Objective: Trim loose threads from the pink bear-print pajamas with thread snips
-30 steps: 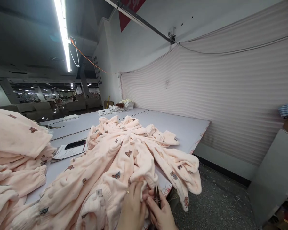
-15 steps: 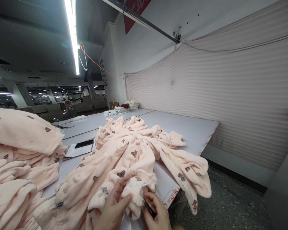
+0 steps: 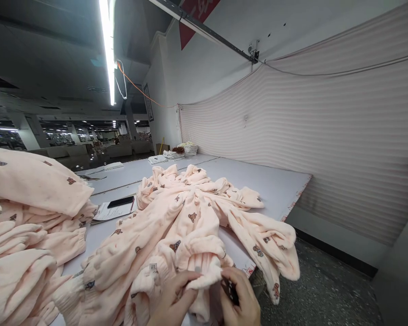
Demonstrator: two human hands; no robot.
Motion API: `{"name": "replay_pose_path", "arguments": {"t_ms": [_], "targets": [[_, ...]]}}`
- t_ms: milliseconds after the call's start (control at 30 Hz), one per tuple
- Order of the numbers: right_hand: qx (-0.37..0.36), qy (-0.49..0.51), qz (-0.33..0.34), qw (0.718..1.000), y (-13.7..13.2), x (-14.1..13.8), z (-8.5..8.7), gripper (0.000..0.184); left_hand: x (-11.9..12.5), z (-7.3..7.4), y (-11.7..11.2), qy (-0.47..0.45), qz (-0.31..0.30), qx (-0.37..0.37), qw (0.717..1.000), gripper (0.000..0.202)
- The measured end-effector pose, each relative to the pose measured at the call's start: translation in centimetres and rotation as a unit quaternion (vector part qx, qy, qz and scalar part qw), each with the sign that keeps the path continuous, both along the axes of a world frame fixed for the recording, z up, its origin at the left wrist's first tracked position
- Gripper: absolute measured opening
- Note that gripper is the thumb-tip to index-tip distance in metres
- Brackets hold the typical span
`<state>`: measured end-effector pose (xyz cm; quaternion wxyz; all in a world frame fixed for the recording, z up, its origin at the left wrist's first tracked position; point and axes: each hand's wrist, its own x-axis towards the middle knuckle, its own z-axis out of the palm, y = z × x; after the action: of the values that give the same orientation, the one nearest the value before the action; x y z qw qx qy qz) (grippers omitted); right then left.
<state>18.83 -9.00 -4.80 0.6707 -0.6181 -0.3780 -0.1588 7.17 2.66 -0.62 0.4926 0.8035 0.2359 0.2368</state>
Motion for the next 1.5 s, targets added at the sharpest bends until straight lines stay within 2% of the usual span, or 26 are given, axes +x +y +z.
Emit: {"name": "replay_pose_path", "arguments": {"t_ms": [67, 133, 233, 333, 433, 533, 600, 700, 867, 967, 1000, 1067, 1133, 1200, 1267, 1333, 1433, 1500], "targets": [[-0.046, 0.01, -0.013, 0.999, 0.0, 0.7, 0.4, 0.006, 0.0, 0.6, 0.0, 0.034, -0.038, -0.126, 0.991, 0.025], [-0.109, 0.009, -0.01, 0.994, 0.1, 1.2, 0.6, 0.004, 0.2, 0.7, 0.1, 0.013, -0.039, -0.198, 0.979, 0.026], [-0.169, -0.01, 0.023, 0.985, -0.2, 1.3, 0.2, 0.009, 0.3, -0.1, 0.3, -0.047, -0.035, -0.251, 0.966, 0.029], [-0.178, -0.04, 0.059, 0.982, -1.0, 0.6, -0.6, 0.021, 0.4, -0.8, 0.6, -0.069, -0.052, -0.274, 0.958, 0.031], [-0.216, -0.085, 0.038, 0.972, -1.7, -0.2, -0.7, 0.027, 0.3, -1.0, 0.8, -0.05, -0.083, -0.249, 0.964, 0.03], [-0.264, -0.126, 0.0, 0.956, -2.1, -0.5, 0.2, 0.026, 0.1, -1.0, 0.8, -0.034, -0.048, -0.207, 0.977, 0.027], [-0.289, -0.144, 0.002, 0.946, -2.4, -0.3, 0.9, 0.024, -0.1, -0.9, 0.6, -0.028, -0.029, -0.195, 0.98, 0.026], [-0.31, -0.149, 0.036, 0.938, -2.7, 0.0, 1.6, 0.025, -0.1, -0.8, 0.5, -0.016, -0.053, -0.197, 0.979, 0.025], [-0.271, -0.075, 0.053, 0.958, -2.5, 0.2, 1.2, 0.021, -0.1, -0.6, 0.6, -0.022, -0.073, -0.223, 0.972, 0.026], [-0.219, -0.002, 0.026, 0.975, -1.8, 0.4, 0.9, 0.03, -0.1, -0.3, 0.4, -0.006, -0.089, -0.202, 0.975, 0.028], [-0.213, 0.017, 0.022, 0.977, -1.5, 0.6, 0.9, 0.033, -0.1, -0.2, 0.3, 0.005, -0.097, -0.173, 0.98, 0.028], [-0.24, 0.035, 0.038, 0.969, -1.1, 0.8, 1.0, 0.029, -0.3, 0.2, 0.3, 0.019, -0.083, -0.06, 0.995, 0.022], [-0.284, 0.029, 0.081, 0.955, -0.9, 0.8, 1.0, 0.017, -0.6, 0.3, 0.4, 0.008, 0.002, 0.079, 0.997, 0.021], [-0.305, 0.012, 0.119, 0.945, -0.9, 0.6, 0.9, 0.01, -0.9, 0.3, 0.6, -0.015, 0.098, 0.143, 0.985, 0.026], [-0.298, -0.003, 0.149, 0.943, -0.9, 0.1, 0.7, 0.008, -1.2, 0.2, 0.6, -0.037, 0.135, 0.105, 0.984, 0.027], [-0.27, -0.013, 0.161, 0.949, -1.1, -0.4, 0.6, 0.015, -1.2, 0.0, 0.3, -0.066, 0.138, 0.027, 0.988, 0.022], [-0.215, -0.033, 0.134, 0.967, -1.0, -1.1, 1.0, 0.03, -1.0, 0.0, -0.3, -0.1, 0.119, -0.075, 0.985, 0.017], [-0.209, -0.063, 0.109, 0.97, -0.7, -1.6, 1.6, 0.031, -0.9, 0.2, -0.6, -0.113, 0.106, -0.093, 0.984, 0.013]]}}
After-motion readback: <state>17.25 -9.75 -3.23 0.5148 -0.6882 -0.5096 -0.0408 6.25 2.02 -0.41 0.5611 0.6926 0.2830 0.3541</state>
